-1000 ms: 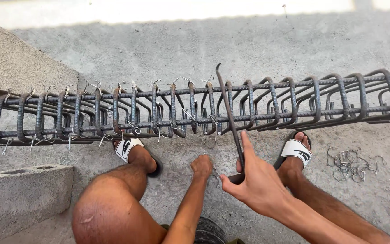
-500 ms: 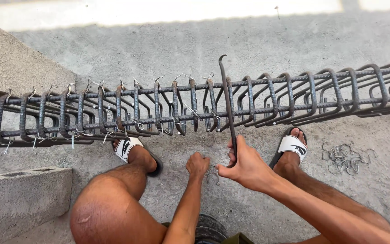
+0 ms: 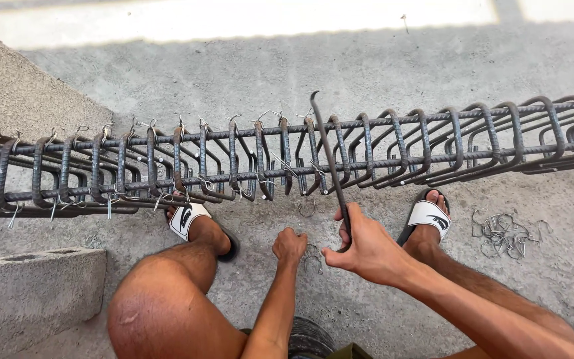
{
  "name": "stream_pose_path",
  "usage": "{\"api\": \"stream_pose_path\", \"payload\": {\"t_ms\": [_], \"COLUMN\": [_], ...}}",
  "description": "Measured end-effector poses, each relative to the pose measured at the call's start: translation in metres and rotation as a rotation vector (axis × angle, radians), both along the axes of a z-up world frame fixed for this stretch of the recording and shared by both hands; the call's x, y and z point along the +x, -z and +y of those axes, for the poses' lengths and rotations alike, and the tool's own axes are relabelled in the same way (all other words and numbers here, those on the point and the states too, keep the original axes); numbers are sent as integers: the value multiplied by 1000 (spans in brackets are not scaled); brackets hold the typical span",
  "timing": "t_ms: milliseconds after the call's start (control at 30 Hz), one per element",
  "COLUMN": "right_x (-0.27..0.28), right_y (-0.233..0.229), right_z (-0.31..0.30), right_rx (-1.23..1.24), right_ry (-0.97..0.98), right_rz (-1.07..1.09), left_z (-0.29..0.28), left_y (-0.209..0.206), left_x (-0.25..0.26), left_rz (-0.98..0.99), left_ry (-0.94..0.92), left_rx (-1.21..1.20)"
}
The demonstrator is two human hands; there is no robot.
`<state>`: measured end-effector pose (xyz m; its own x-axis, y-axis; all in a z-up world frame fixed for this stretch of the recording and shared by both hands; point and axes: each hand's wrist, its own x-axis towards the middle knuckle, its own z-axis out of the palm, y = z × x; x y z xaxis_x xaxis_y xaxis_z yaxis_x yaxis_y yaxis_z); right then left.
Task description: Tying steel rebar intersections with wire using a manual hook tool
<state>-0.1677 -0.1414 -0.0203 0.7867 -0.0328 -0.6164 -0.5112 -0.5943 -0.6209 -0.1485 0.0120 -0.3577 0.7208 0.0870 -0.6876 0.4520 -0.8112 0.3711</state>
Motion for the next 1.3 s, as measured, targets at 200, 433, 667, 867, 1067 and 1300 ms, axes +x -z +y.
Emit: {"api": "stream_pose_path", "payload": {"t_ms": [200,433,667,867,1067,1300], "right_x": [8,1,-1,4,6,5], "right_y": [-4,-2,-4,-7,-14,-6], "right_z": [-15,-22,-17,-19,-18,-14], "right_rx": [1,25,107,149,111,179], "right_ry": [166,147,159,214,168,202], "right_rz": [-43,-9,-8,-50,-76,-61], "left_z": [-1,-3,0,3,0,1], "left_y": [0,0,-3,6,11,13], "left_x": [0,-3,-4,-6,-8,-10], "left_rz": [0,20,-6,-1,5,28], "left_ry": [10,-3,-13,-14,-11,11], "left_rx": [2,4,-26,-11,-9,22]}}
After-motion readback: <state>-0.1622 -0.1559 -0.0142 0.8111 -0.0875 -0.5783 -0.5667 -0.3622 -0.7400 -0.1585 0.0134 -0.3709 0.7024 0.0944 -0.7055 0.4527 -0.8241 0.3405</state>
